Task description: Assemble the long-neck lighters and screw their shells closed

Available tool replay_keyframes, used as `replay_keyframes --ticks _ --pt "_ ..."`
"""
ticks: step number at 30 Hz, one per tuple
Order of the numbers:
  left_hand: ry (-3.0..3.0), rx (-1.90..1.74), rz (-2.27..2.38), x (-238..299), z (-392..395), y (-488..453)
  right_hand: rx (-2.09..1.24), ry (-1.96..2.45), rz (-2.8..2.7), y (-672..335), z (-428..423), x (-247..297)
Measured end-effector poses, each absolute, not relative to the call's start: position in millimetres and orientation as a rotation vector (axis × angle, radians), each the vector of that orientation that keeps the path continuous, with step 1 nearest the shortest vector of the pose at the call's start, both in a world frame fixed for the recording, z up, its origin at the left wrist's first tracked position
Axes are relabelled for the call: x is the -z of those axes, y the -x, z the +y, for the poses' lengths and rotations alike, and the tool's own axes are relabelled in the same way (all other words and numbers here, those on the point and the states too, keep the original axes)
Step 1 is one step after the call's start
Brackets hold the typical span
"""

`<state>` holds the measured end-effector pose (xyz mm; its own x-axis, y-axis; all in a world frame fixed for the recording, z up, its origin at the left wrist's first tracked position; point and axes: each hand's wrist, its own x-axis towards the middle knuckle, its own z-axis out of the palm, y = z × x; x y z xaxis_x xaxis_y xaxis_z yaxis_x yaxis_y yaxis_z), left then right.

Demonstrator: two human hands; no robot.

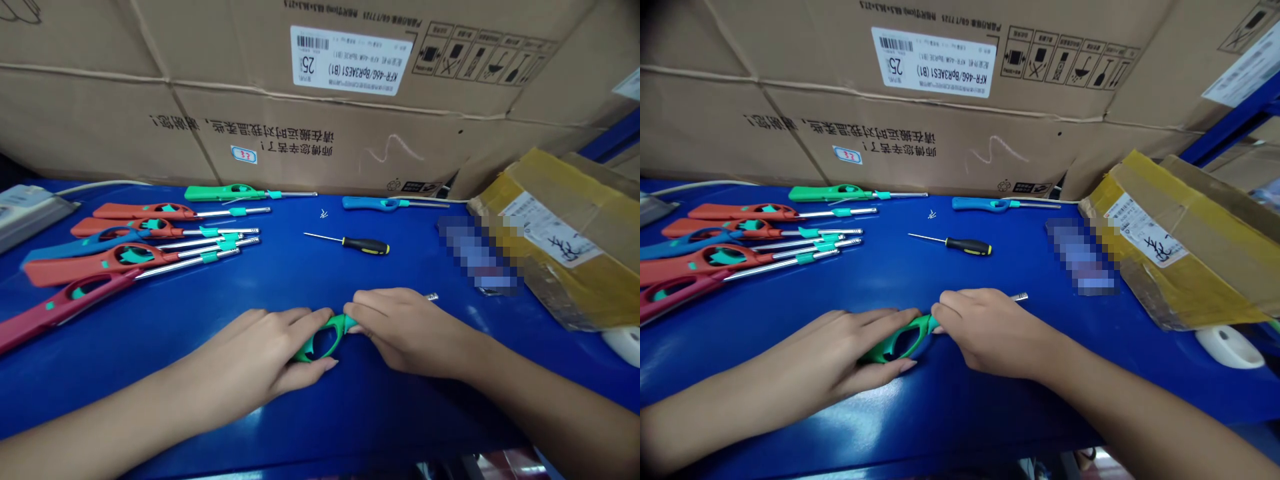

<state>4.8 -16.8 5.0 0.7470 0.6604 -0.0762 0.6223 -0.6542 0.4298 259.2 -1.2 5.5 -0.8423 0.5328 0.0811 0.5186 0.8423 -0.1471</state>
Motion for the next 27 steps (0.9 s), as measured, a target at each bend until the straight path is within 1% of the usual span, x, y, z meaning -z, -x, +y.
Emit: replay_keyframes --ticks 16,19,23,25,27 --pt "-2.543 -0.078 0.984 -7.7 -8.0 -4.9 -0.471 0.972 -2.85 -261.3 3.5 -15.5" --pt "-2.561 -0.115 1.034 -8.1 -6.5 -7.7 -0.355 0.973 -2.771 -261.5 3.9 -13.8" --pt "-2.565 -0.183 1.167 -17.0 10.6 -10.5 0.017 0.943 -2.439 -260.2 2.6 -15.7" --pt "-2.606 -0.193 1.19 -26.0 27.8 -14.0 0.067 0.91 -2.276 -259.8 1.7 -18.7" --pt "-2.67 -0.251 1.149 -36.1 49.7 -22.2 0.041 0.89 -2.229 -260.6 2.6 -20.2"
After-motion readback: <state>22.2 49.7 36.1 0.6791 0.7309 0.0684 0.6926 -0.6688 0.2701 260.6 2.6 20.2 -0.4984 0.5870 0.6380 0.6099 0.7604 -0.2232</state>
